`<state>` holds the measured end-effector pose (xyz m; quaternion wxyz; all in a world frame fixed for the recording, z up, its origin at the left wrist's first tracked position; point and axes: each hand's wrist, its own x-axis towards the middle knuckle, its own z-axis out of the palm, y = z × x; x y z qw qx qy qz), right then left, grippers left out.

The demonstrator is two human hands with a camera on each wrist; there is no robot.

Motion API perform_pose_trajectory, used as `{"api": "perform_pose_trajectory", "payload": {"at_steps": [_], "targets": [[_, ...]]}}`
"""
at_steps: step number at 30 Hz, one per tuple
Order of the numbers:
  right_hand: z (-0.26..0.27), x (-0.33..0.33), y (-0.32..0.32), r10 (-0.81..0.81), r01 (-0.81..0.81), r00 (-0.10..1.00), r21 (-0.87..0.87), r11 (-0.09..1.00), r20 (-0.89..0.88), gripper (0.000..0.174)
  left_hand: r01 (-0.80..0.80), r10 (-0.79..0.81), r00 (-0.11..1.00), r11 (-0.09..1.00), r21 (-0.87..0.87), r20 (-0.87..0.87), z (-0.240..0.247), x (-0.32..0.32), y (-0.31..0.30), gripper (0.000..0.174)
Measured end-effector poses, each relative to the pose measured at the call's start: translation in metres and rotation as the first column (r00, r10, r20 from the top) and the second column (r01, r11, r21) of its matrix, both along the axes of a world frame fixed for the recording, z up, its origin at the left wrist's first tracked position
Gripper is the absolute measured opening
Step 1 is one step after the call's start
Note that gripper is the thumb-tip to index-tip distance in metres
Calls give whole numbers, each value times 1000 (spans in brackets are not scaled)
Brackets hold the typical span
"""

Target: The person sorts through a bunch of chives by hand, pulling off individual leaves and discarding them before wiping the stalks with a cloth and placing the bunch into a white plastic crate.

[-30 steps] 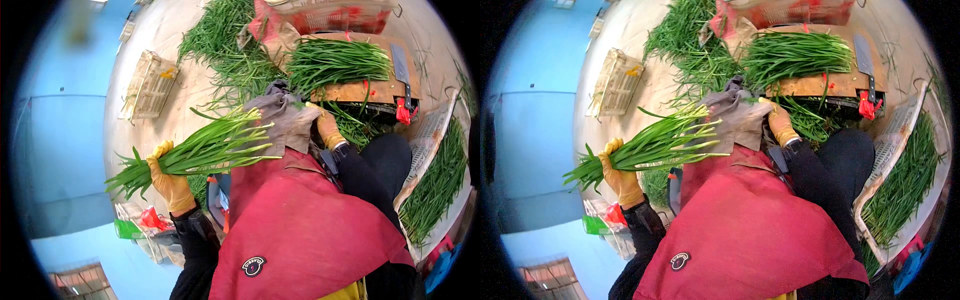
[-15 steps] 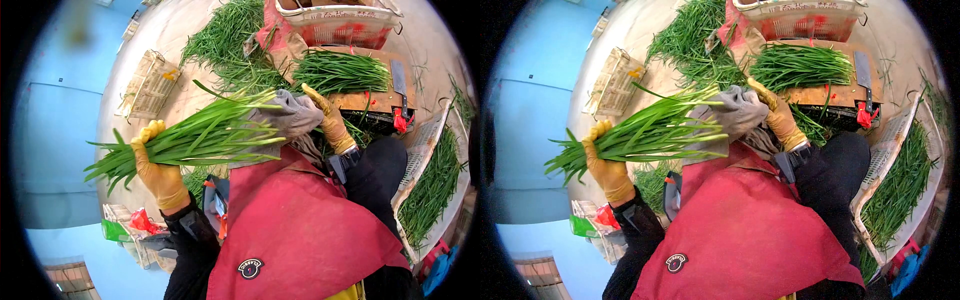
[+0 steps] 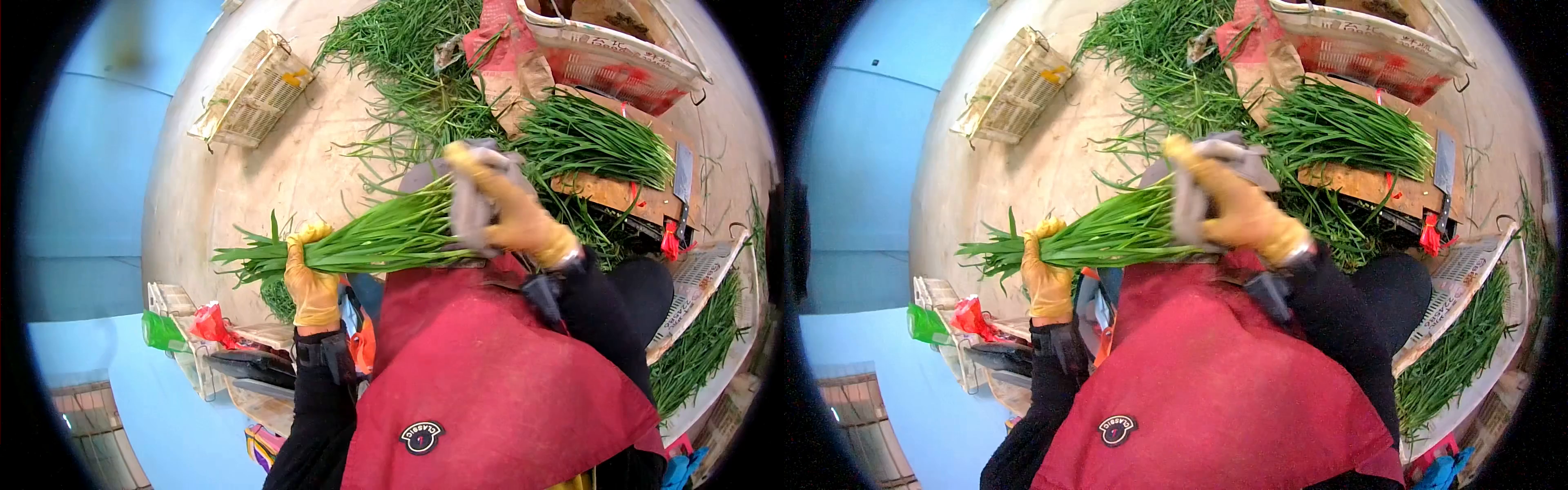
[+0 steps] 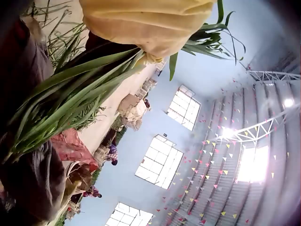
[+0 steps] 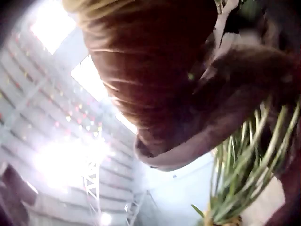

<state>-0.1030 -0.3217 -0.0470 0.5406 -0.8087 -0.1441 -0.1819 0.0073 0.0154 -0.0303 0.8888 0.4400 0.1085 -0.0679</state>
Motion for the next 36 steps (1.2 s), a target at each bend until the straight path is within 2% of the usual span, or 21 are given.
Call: {"api": "perform_pose_trajectory", "payload": {"at_steps": [1,3,7,8,9,11,13,15,16,17,20,21,23,25,27,30,31,32,33,35,36], "targets": [[-6,11,16,101,-103,995,-68,992,-23,87,-3,3,1000,1000,-7,-8,0,0,-2,30],[-31,15,54,17,-82,989,-440,894,-150,87,5,-5,1000,1000,17,0,2,-5,-4,30],[-61,16,58,-94,27,979,-342,939,-182,82,51,-52,996,999,19,78,1,-15,-3,30],[-73,9,58,-204,166,977,-368,915,-68,80,24,-27,998,999,39,62,0,-16,-3,30],[-81,4,51,-222,176,960,-245,953,-173,67,34,-35,997,999,25,63,1,-16,-4,30],[-128,-10,39,-266,191,880,-219,957,-394,50,50,-50,997,999,-1,61,6,-20,-5,30],[-111,-23,33,-252,146,571,-205,968,-781,36,76,-77,992,997,16,104,8,-19,-4,31],[-152,-28,22,-310,58,618,-350,935,-723,45,96,-97,988,995,19,121,9,-13,8,31],[-182,-28,16,-155,261,707,51,964,-690,41,105,-108,982,994,31,152,11,-13,9,30],[-222,-31,10,-43,375,808,457,806,-588,38,92,-105,981,992,85,163,14,-15,7,30],[-175,-42,-24,-149,382,905,602,701,-399,30,60,-96,979,979,195,178,31,-23,-1,30],[-134,-42,-26,-85,412,888,700,583,-452,28,64,-99,980,978,198,171,37,-23,-5,30],[-107,-34,-9,-173,274,954,486,830,-243,29,84,-114,980,980,181,164,42,-24,-11,31],[-82,-21,16,-171,171,985,173,970,-13,32,110,-133,976,984,139,170,44,-23,-15,31],[-47,-8,47,-4,-1,999,-107,994,-44,37,110,-145,971,977,180,191,48,-25,-22,30],[-86,-1,44,-232,228,973,-132,965,-16,38,72,-122,969,971,228,214,46,-28,-21,29],[-112,-8,37,-325,305,937,-152,940,-130,35,56,-112,968,969,243,223,46,-28,-19,29],[-109,-13,26,-287,202,853,-231,952,-436,32,74,-123,965,975,212,233,47,-25,-17,28],[-107,-22,17,-252,81,664,-267,960,-704,29,96,-139,962,978,185,234,48,-22,-11,28],[-237,-29,5,-333,218,734,-260,941,-592,24,136,-175,953,977,165,248,49,-17,-10,27],[-218,-32,-7,-329,276,770,-181,944,-547,24,153,-197,945,972,178,262,52,-17,-11,27]]}}
